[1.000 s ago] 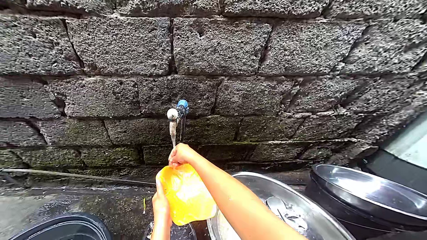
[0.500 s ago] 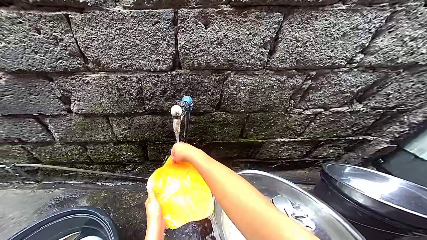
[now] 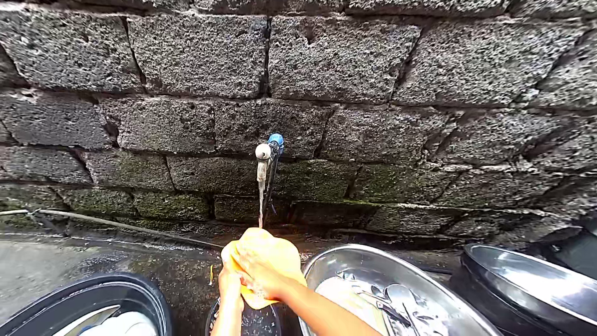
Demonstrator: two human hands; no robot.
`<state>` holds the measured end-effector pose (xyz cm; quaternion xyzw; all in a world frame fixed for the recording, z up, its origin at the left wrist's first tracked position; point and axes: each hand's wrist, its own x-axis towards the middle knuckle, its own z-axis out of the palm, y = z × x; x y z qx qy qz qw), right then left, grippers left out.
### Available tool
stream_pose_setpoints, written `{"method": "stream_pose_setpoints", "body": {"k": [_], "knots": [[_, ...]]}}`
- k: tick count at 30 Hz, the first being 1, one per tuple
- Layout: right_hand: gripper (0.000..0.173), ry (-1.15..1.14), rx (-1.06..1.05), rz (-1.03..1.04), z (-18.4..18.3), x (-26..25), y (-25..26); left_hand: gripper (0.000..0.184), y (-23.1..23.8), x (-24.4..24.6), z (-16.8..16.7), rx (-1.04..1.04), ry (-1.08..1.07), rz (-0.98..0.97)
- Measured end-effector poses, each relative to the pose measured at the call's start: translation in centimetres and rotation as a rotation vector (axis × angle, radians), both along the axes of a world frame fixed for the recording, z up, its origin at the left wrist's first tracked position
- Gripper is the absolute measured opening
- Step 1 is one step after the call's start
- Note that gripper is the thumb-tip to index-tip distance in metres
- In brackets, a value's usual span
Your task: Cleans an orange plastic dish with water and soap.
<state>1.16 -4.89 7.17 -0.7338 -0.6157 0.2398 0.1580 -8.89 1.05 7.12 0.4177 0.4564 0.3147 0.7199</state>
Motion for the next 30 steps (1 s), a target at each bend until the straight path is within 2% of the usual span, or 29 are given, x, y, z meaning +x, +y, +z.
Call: {"method": "stream_pose_setpoints", "body": {"k": [1, 3, 6, 8, 10, 12, 14, 16, 19, 20, 22, 25, 27, 30], "knots": [[0.06, 0.037, -0.003, 0.064, -0.6, 0.3, -1.0, 0.063, 0.3, -0.2, -0.2, 0.007, 0.009, 0.018], [0.058, -0.062, -0.055, 0.046, -1.0, 2.4, -2.8, 0.063, 0.5, -0.6, -0.3, 0.026, 0.043, 0.026], [0.062, -0.333, -0.127, -0.202, -0.3, 5.4, -2.7, 0.063, -1.2, 0.1, -0.9, 0.02, 0.069, -0.018], [0.064, -0.312, -0.031, -0.327, -0.3, 4.1, -1.0, 0.064, -2.6, 0.8, -1.1, 0.004, 0.064, -0.043], [0.062, -0.193, 0.023, -0.262, -0.1, 1.5, 0.1, 0.064, -2.7, 1.2, -0.8, 0.015, 0.039, -0.046], [0.059, -0.063, 0.003, -0.033, -0.4, -0.3, -0.9, 0.066, -1.6, 1.1, -1.0, 0.023, 0.042, 0.004], [0.056, -0.04, -0.041, 0.156, -1.1, 0.8, -3.0, 0.066, -0.6, 0.7, -1.6, 0.04, 0.07, 0.046], [0.056, -0.168, -0.13, 0.103, -1.0, 3.8, -4.6, 0.066, -0.6, 0.2, -2.1, 0.048, 0.091, 0.051], [0.061, -0.403, -0.158, -0.132, -0.1, 7.3, -3.6, 0.066, -1.3, 0.3, -2.5, 0.051, 0.043, 0.07], [0.061, -0.429, -0.139, -0.191, -0.1, 6.8, -2.8, 0.066, -1.7, 0.5, -2.7, 0.038, 0.026, 0.074], [0.062, -0.339, -0.075, -0.23, -0.8, 4.0, -1.2, 0.066, -2.5, 0.8, -2.8, 0.021, -0.01, 0.056], [0.06, -0.124, -0.042, -0.158, -1.7, -0.5, -0.9, 0.062, -2.4, 1.7, -3.1, -0.019, -0.087, 0.055], [0.058, -0.044, -0.086, -0.047, -1.9, -1.7, -3.5, 0.061, -2.0, 1.7, -3.7, -0.016, -0.07, 0.064], [0.054, -0.223, 0.005, 0.115, -3.1, -0.8, -8.6, 0.063, -1.3, 1.5, -3.8, -0.03, 0.002, 0.073]]}}
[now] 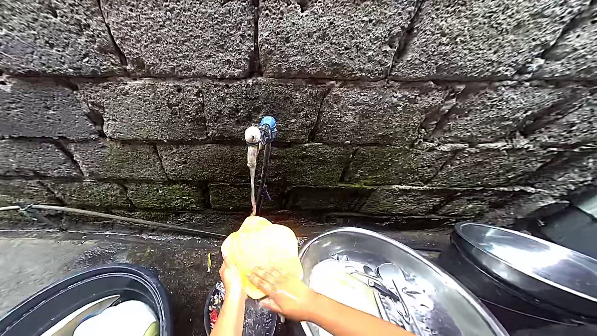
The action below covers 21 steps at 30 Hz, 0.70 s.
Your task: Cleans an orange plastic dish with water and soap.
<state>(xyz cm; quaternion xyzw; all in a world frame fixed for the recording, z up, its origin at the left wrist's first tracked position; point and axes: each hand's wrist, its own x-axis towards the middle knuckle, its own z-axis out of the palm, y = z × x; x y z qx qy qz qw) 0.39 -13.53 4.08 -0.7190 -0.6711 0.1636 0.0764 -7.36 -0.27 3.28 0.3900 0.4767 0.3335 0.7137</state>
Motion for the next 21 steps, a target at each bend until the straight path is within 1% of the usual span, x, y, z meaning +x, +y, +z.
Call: {"method": "stream_pose_setpoints", "body": {"k": [2, 3, 5, 7, 8, 10, 12, 14, 17, 19, 21], "knots": [[0.047, -0.144, 0.12, 0.037, 0.0, 1.8, -1.6, 0.064, 0.2, 0.1, -0.1, -0.057, -0.009, -0.001], [0.044, -0.207, 0.153, 0.068, 0.8, 2.6, -1.8, 0.064, 0.2, 0.2, -0.1, -0.111, -0.039, -0.019], [0.034, -0.316, 0.186, 0.16, 4.2, 3.9, -0.9, 0.064, 0.5, 0.3, 0.6, -0.253, -0.135, -0.051], [0.025, -0.309, 0.176, 0.179, 8.0, 4.9, 0.7, 0.064, 0.8, 0.5, 0.9, -0.34, -0.215, -0.078], [0.023, -0.276, 0.175, 0.139, 9.7, 5.4, 1.7, 0.065, 0.9, 0.5, 0.9, -0.337, -0.192, -0.093], [0.029, -0.142, 0.064, 0.009, 13.0, 6.4, 4.0, 0.071, 1.1, 0.3, 0.7, -0.307, -0.121, -0.139], [0.032, 0.001, 0.001, -0.082, 15.4, 7.9, 6.3, 0.073, 1.0, 0.4, 0.4, -0.242, -0.104, -0.128], [0.033, 0.117, 0.058, -0.165, 16.7, 9.1, 8.2, 0.07, 0.8, 0.6, 0.3, -0.181, -0.123, -0.104], [0.036, 0.203, 0.178, -0.288, 17.4, 10.3, 10.7, 0.067, 1.0, 1.0, 0.7, -0.171, -0.256, -0.106], [0.039, 0.157, 0.163, -0.372, 17.9, 10.5, 12.1, 0.063, 1.1, 1.4, 0.7, -0.164, -0.401, -0.069], [0.036, 0.078, 0.129, -0.443, 18.5, 10.4, 13.2, 0.058, 1.2, 1.8, 0.7, -0.121, -0.509, 0.002]]}}
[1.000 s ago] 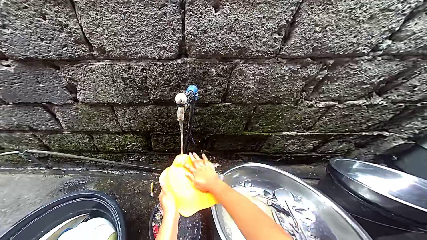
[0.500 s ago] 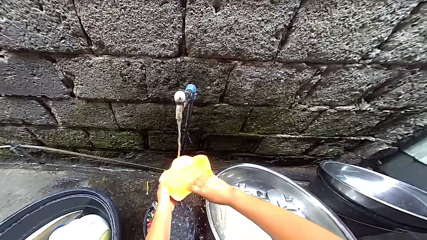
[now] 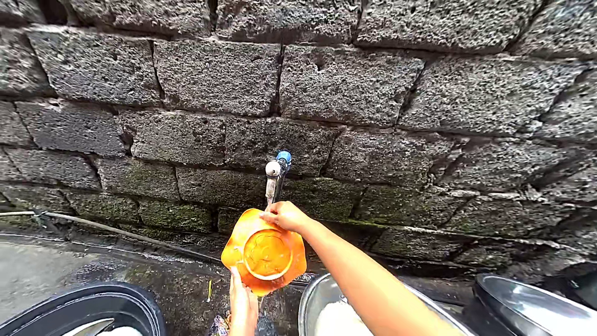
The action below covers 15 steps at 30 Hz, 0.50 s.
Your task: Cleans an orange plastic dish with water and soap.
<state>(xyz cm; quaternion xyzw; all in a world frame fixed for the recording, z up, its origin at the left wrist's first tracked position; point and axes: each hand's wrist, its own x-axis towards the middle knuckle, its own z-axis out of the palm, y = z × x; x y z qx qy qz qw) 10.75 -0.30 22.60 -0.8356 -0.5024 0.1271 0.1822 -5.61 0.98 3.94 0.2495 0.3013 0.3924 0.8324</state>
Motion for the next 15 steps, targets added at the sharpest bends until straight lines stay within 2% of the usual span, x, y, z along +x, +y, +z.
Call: {"method": "stream_pose_setpoints", "body": {"k": [3, 5, 8, 11, 15], "knots": [[0.024, -0.013, 0.04, -0.062, 0.9, -1.0, 1.5, 0.053, 0.1, 0.2, 0.0, 0.014, -0.042, 0.067], [0.02, 0.09, 0.062, -0.107, 1.9, -2.3, 2.0, 0.051, -0.2, 0.5, 0.0, 0.005, -0.017, 0.086], [0.023, 0.189, -0.149, 0.007, 2.8, -3.2, 2.0, 0.053, -0.6, 0.7, -0.5, 0.001, 0.015, 0.067], [0.026, 0.146, -0.273, 0.133, 2.8, -3.4, 2.1, 0.056, -1.1, 0.7, -0.3, -0.017, 0.028, 0.028], [0.016, 0.067, -0.231, 0.093, 2.9, -3.6, 1.9, 0.057, -1.4, 0.9, 0.5, -0.066, 0.053, 0.006]]}}
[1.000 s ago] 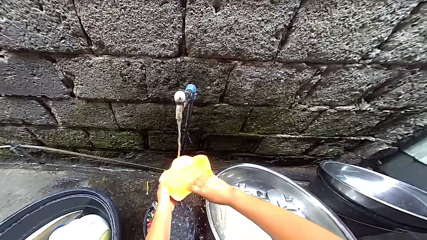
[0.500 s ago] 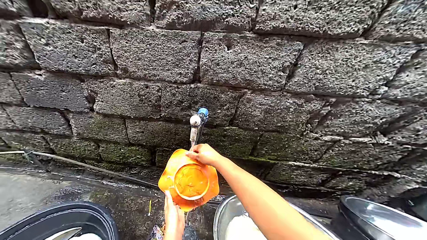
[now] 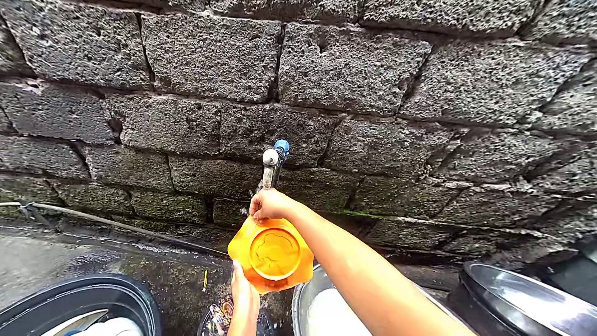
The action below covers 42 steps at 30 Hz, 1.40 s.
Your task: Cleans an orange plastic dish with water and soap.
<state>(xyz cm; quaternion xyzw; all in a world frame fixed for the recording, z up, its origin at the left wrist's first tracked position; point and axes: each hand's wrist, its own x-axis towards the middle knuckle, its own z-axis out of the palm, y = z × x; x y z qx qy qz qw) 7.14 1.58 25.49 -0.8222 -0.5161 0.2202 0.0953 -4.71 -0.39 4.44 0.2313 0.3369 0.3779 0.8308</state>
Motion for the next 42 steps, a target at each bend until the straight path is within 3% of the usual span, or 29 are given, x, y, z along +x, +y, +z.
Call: {"method": "stream_pose_setpoints", "body": {"k": [5, 9, 14, 22, 29, 36, 40, 42], "knots": [[0.017, -0.189, 0.035, -0.01, -0.8, 0.7, -0.2, 0.058, 0.3, 0.1, 0.1, -0.049, 0.016, 0.06], [0.022, -0.187, -0.029, 0.048, -0.5, 0.7, -0.5, 0.058, 0.4, -0.1, 0.4, -0.082, 0.047, 0.132], [0.019, -0.116, -0.023, -0.031, -1.1, 0.5, -0.2, 0.057, 0.7, -0.5, 0.2, -0.092, 0.113, 0.205], [0.021, -0.224, -0.098, 0.13, -3.0, 0.7, -0.1, 0.058, 2.2, -1.9, -0.3, -0.151, 0.225, 0.325], [0.021, -0.137, -0.067, 0.077, -2.7, -0.2, 0.2, 0.052, 2.5, -1.9, -0.6, -0.177, 0.237, 0.286], [0.029, -0.437, 0.157, 0.314, -5.5, 0.7, -0.9, 0.053, 1.7, -1.3, 0.0, -0.238, 0.23, 0.101], [0.038, -0.492, 0.069, 0.367, -6.9, -0.9, -1.4, 0.055, 1.2, -0.7, -0.8, -0.196, 0.248, 0.062], [0.041, -0.51, -0.075, 0.461, -7.5, -1.8, -1.8, 0.054, 0.8, -0.5, -0.5, -0.138, 0.275, 0.04]]}}
